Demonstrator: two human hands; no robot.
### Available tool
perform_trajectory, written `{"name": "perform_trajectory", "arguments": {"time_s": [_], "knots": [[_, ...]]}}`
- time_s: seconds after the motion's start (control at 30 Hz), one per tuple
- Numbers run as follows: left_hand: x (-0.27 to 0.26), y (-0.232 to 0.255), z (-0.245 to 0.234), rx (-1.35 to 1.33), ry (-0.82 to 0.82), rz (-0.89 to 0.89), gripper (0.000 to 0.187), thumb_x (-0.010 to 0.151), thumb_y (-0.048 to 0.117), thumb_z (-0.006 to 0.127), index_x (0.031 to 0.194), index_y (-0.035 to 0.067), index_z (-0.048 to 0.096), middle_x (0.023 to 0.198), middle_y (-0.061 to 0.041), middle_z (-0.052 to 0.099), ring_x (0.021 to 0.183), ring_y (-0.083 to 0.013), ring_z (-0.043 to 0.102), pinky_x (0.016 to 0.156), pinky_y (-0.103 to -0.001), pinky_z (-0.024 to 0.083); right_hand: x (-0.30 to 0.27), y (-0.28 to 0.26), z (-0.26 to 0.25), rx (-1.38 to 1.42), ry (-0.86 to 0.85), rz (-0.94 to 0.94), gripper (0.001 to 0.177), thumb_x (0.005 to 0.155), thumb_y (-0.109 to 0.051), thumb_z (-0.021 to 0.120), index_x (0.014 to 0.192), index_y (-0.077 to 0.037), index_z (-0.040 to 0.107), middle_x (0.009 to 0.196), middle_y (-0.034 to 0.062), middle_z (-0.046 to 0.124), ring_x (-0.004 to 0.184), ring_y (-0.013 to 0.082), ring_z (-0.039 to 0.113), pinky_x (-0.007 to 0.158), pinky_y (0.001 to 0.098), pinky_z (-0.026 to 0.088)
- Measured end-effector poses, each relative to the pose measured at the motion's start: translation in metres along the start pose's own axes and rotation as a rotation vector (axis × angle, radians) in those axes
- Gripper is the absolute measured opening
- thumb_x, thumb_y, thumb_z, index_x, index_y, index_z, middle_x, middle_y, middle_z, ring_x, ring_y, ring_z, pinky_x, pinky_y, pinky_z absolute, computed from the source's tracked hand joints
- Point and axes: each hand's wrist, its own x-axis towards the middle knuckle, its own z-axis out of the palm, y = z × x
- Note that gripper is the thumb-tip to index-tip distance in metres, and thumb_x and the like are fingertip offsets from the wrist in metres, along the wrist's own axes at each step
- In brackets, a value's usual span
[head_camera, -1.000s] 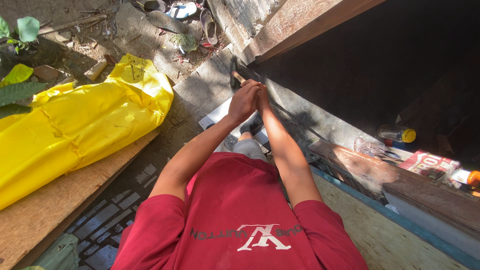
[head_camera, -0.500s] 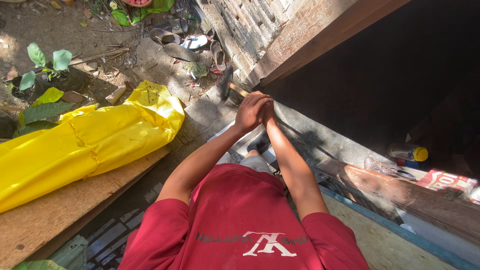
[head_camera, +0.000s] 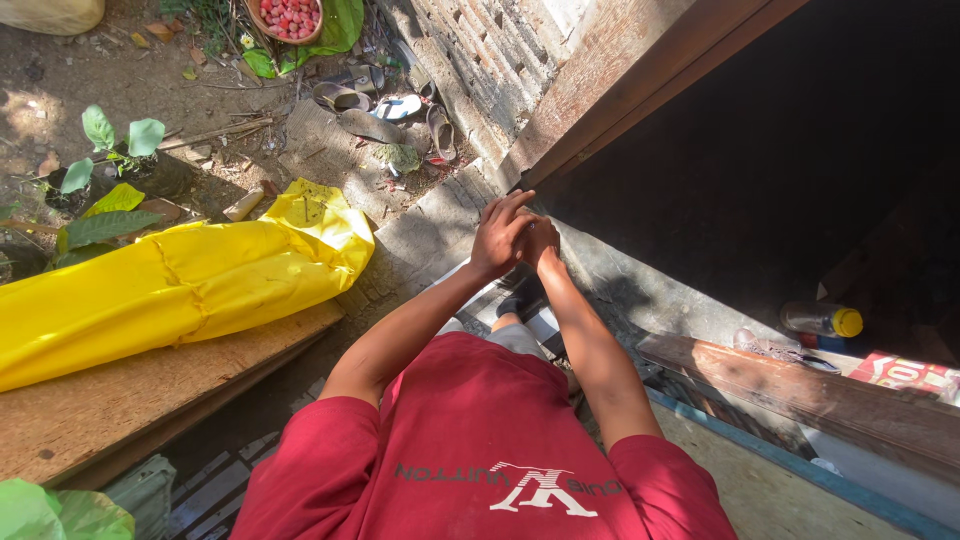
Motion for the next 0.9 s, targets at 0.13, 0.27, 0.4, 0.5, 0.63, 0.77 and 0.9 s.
{"name": "perform_trajectory", "arguments": {"time_s": [0.13, 0.27, 0.4, 0.5, 0.63, 0.77, 0.9], "knots": [[-0.006, 0.003, 0.000, 0.009, 0.034, 0.003, 0.018, 0.090, 0.011, 0.066, 0.108, 0.008, 0.070, 0.150, -0.015, 0.055, 0.143, -0.0335, 0.050, 0.122, -0.048, 0.031, -0.004, 0.011, 0.011, -0.211, 0.208, -0.280, 0.035, 0.088, -0.030, 0.070, 0.122, -0.020, 0.070, 0.154, 0.0176, 0.048, 0.147, 0.0442, 0.033, 0.119, 0.0584, 0.025], [-0.012, 0.006, 0.001, 0.026, 0.043, -0.002, 0.017, 0.092, 0.011, 0.065, 0.108, 0.008, 0.071, 0.150, -0.015, 0.054, 0.144, -0.0335, 0.049, 0.121, -0.048, 0.030, -0.008, 0.026, 0.022, -0.231, 0.208, -0.277, 0.036, 0.094, -0.031, 0.068, 0.128, -0.021, 0.068, 0.165, 0.0205, 0.033, 0.155, 0.0457, 0.021, 0.125, 0.0616, 0.014], [-0.022, 0.007, 0.004, 0.039, 0.028, -0.007, 0.015, 0.094, 0.013, 0.066, 0.107, 0.008, 0.071, 0.150, -0.015, 0.054, 0.143, -0.0333, 0.049, 0.121, -0.048, 0.030, -0.015, 0.023, 0.024, -0.264, 0.157, -0.238, 0.049, 0.087, -0.030, 0.070, 0.134, -0.020, 0.062, 0.163, 0.0226, 0.029, 0.153, 0.0457, 0.018, 0.123, 0.0606, 0.012], [-0.029, 0.007, 0.006, 0.052, 0.020, -0.026, 0.013, 0.094, 0.015, 0.067, 0.104, 0.010, 0.072, 0.150, -0.013, 0.055, 0.143, -0.0323, 0.050, 0.121, -0.046, 0.030, -0.022, 0.023, 0.027, -0.301, 0.119, -0.211, 0.055, 0.087, -0.028, 0.069, 0.140, -0.023, 0.058, 0.164, 0.0223, 0.027, 0.154, 0.0449, 0.017, 0.123, 0.0597, 0.011], [-0.035, 0.008, 0.009, 0.054, 0.003, -0.041, 0.012, 0.094, 0.015, 0.067, 0.103, 0.009, 0.072, 0.150, -0.013, 0.056, 0.142, -0.0313, 0.050, 0.121, -0.047, 0.029, -0.025, 0.027, 0.032, -0.305, 0.083, -0.168, 0.058, 0.089, -0.025, 0.066, 0.145, -0.025, 0.053, 0.165, 0.0204, 0.026, 0.155, 0.0432, 0.016, 0.125, 0.0580, 0.010], [-0.037, 0.007, 0.010, 0.053, -0.005, -0.044, 0.011, 0.095, 0.015, 0.067, 0.103, 0.009, 0.072, 0.149, -0.012, 0.055, 0.142, -0.0309, 0.050, 0.120, -0.046, 0.029, -0.026, 0.032, 0.035, -0.295, 0.076, -0.167, 0.057, 0.091, -0.024, 0.064, 0.147, -0.026, 0.052, 0.166, 0.0204, 0.025, 0.156, 0.0431, 0.015, 0.125, 0.0571, 0.009], [-0.037, 0.005, 0.011, 0.055, -0.014, -0.046, 0.011, 0.094, 0.014, 0.067, 0.103, 0.009, 0.072, 0.149, -0.012, 0.056, 0.142, -0.0306, 0.050, 0.120, -0.046, 0.030, -0.025, 0.032, 0.034, -0.329, 0.044, -0.137, 0.059, 0.092, -0.025, 0.063, 0.148, -0.025, 0.049, 0.167, 0.0207, 0.024, 0.156, 0.0426, 0.013, 0.125, 0.0564, 0.008]]}}
